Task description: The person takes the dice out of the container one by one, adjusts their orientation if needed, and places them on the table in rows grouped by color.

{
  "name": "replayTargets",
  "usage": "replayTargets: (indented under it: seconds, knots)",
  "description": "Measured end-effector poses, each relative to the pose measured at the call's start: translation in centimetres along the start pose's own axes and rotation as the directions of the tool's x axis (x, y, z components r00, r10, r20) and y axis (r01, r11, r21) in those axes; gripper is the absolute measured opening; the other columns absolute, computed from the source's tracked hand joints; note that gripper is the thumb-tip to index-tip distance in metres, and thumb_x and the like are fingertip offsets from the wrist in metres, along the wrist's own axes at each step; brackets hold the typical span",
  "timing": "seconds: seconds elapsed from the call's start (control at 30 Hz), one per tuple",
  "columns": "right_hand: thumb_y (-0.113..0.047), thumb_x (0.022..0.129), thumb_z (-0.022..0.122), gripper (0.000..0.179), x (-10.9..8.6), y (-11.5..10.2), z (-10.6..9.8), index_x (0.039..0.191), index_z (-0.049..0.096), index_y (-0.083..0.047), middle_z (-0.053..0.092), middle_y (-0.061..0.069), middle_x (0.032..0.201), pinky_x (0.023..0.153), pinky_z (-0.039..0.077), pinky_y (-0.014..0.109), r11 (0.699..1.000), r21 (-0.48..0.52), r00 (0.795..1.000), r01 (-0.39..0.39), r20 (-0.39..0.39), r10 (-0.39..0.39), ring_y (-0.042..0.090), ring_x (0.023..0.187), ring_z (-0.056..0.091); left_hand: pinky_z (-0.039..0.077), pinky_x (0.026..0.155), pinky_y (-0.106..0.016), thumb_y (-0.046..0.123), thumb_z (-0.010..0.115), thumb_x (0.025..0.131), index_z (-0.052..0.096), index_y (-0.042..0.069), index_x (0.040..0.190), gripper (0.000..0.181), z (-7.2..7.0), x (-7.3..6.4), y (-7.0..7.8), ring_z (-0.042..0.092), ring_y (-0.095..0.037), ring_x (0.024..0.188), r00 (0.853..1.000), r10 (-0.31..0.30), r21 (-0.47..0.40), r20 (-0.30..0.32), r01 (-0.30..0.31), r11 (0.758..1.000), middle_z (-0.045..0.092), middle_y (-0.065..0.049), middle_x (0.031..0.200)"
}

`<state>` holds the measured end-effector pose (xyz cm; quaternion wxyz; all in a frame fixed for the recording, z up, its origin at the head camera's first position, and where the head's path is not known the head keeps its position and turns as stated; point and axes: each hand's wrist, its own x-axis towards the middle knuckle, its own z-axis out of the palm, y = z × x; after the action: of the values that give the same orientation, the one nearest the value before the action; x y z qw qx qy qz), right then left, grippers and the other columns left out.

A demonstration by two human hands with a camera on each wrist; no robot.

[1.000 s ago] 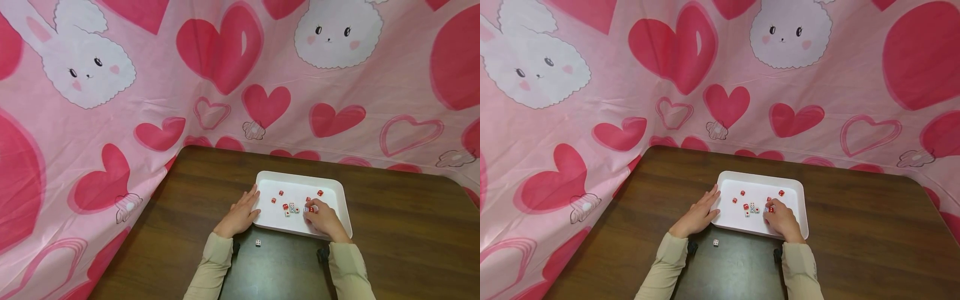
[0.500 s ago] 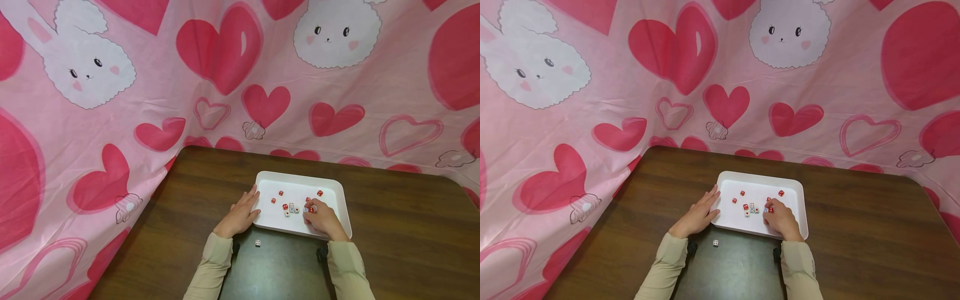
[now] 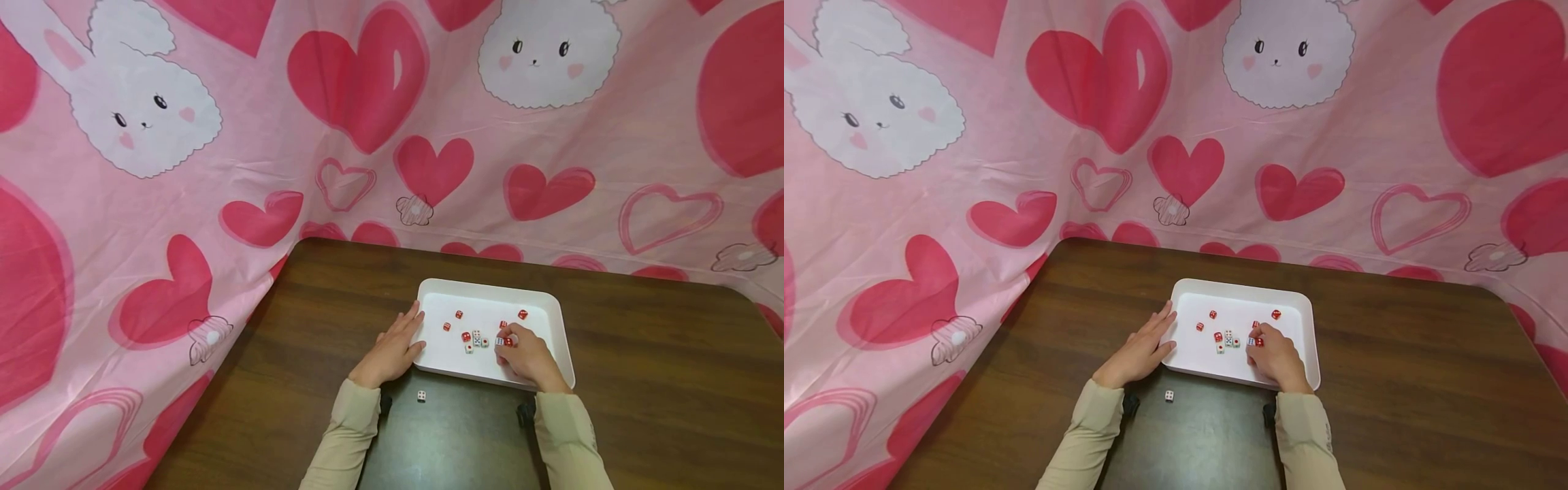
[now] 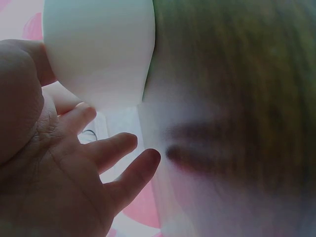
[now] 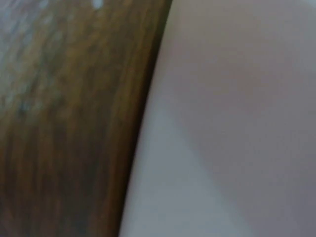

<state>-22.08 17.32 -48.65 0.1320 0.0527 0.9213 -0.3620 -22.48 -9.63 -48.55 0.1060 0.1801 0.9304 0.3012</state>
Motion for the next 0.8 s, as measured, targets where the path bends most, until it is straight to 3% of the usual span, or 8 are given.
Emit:
replayTargets:
  seconds: [0.4, 0.8]
  knots:
    - [-0.018, 0.092, 0.060, 0.023, 0.15, 0.23, -0.02, 0.109, 0.053, -0.004, 0.063, 0.003, 0.071, 0.054, 0.038, 0.027, 0.999, 0.027, 0.998, -0.041, 0.041, 0.040, 0.018, 0.061, 0.050, 0.024, 0.111, -0.063, 0.028, 0.053, 0.099, 0.028, 0.013, 0.153, 0.061, 0.22, -0.16, 0.12, 0.017, -0.031, 0.150, 1.000, 0.005, 0.018, -0.009, -0.005, 1.000, 0.009, 0.003, 0.164]
    - [-0.016, 0.092, 0.060, 0.021, -0.06, 0.39, -0.08, 0.107, 0.054, -0.004, 0.063, 0.002, 0.068, 0.057, 0.036, 0.029, 1.000, 0.022, 0.999, -0.019, 0.026, 0.018, 0.018, 0.062, 0.050, 0.023, 0.111, -0.063, 0.028, 0.053, 0.099, 0.028, 0.013, 0.153, 0.062, 0.40, -0.35, 0.28, 0.017, -0.031, 0.150, 1.000, -0.004, 0.005, -0.011, 0.004, 1.000, 0.009, 0.004, 0.164]
